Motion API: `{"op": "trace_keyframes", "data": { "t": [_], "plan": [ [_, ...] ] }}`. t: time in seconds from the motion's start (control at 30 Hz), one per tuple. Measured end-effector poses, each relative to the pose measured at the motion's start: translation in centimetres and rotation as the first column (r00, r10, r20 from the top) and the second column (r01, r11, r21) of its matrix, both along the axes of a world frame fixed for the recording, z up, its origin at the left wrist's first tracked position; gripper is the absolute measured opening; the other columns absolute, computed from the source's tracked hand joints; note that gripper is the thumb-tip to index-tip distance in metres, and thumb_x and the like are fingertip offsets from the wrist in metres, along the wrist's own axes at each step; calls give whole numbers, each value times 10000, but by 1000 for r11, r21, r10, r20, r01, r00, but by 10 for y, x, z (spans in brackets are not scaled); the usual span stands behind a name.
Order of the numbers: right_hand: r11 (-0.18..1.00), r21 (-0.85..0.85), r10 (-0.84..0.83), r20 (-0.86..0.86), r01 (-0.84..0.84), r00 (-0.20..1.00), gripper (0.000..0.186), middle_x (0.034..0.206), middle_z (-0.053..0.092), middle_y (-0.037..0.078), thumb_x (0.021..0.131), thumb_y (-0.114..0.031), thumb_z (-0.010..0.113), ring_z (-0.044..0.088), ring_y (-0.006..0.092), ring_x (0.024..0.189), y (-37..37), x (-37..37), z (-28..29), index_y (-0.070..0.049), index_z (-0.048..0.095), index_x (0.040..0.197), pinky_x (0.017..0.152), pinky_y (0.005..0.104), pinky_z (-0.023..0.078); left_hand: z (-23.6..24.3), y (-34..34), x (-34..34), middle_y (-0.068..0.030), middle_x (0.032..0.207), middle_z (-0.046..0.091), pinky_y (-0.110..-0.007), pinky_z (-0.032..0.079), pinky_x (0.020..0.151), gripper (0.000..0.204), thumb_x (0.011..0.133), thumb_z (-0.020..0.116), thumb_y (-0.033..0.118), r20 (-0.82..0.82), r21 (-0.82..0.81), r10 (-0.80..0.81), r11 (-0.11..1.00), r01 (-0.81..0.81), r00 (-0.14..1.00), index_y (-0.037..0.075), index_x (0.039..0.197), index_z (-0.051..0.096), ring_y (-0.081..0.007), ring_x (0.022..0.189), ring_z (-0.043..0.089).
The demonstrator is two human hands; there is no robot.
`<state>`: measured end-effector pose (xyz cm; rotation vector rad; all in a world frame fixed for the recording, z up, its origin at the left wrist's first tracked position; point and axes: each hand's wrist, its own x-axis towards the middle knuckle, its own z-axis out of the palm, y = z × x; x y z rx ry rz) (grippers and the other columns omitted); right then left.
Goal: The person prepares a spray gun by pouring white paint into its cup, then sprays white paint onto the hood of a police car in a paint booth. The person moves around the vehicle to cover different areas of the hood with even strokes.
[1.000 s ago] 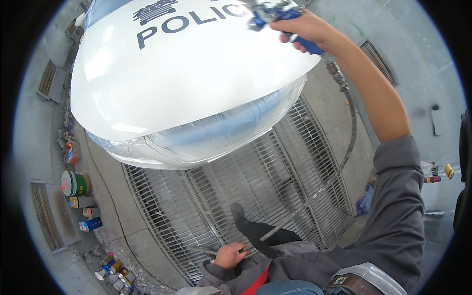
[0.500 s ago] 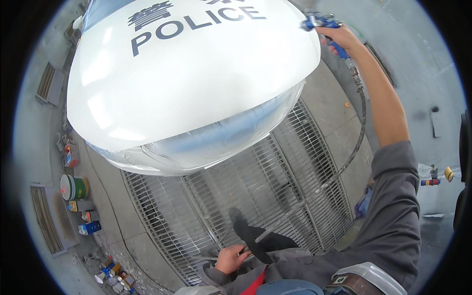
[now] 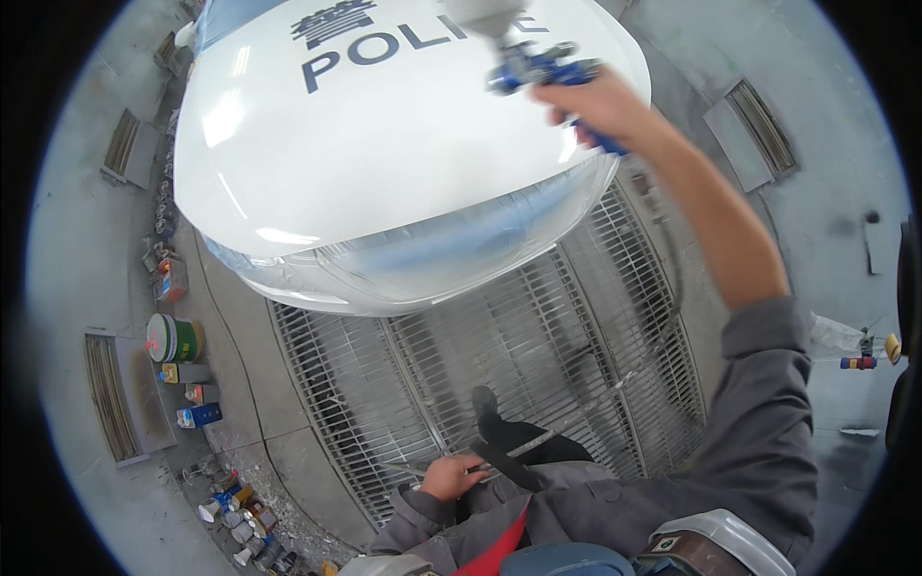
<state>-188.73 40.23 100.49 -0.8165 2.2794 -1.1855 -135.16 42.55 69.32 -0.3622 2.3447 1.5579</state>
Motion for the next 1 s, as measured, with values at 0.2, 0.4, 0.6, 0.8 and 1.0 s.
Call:
{"op": "trace_keyframes", "data": {
  "t": [0.2,0.4,0.6,0.8,1.0],
  "plan": [
    [921,-222,380,346,-319,858,498,788,720,122,816,-323,877,623,142,522,-95,136,-17,70,660,1032,452,283,519,12,9,38,-126,990,764,-404,575,772,307,867,808,333,31,-68,0,998,3,1000,128,1095,786,-356,887,720],
    [964,-138,264,391,-227,882,356,765,715,87,861,-310,842,602,125,498,-45,104,-44,17,717,927,433,281,500,15,17,42,-129,1010,771,-424,581,763,340,885,798,381,92,-97,23,995,-14,995,100,1075,784,-351,898,734],
    [943,38,-331,49,329,942,330,777,693,50,905,-359,812,547,101,479,121,-95,-51,-60,717,1005,402,279,440,44,10,-8,-144,957,765,-425,566,697,351,892,797,375,-9,-67,37,997,-38,999,81,1081,775,-343,792,729],
    [607,-270,-790,-102,748,604,353,678,658,52,889,-364,817,593,147,475,273,-206,-28,-34,714,817,417,314,470,70,-1,-33,-164,962,756,-450,556,716,343,920,766,369,75,-124,95,989,-85,993,81,1107,757,-379,838,718],
    [567,-461,-568,382,683,729,200,924,733,51,1013,-305,704,612,118,555,297,-29,-88,-105,697,1015,449,269,479,-32,-41,71,-191,971,742,-506,549,816,374,943,698,423,266,-293,48,956,34,963,91,1103,754,-427,935,691]
  ]
}}
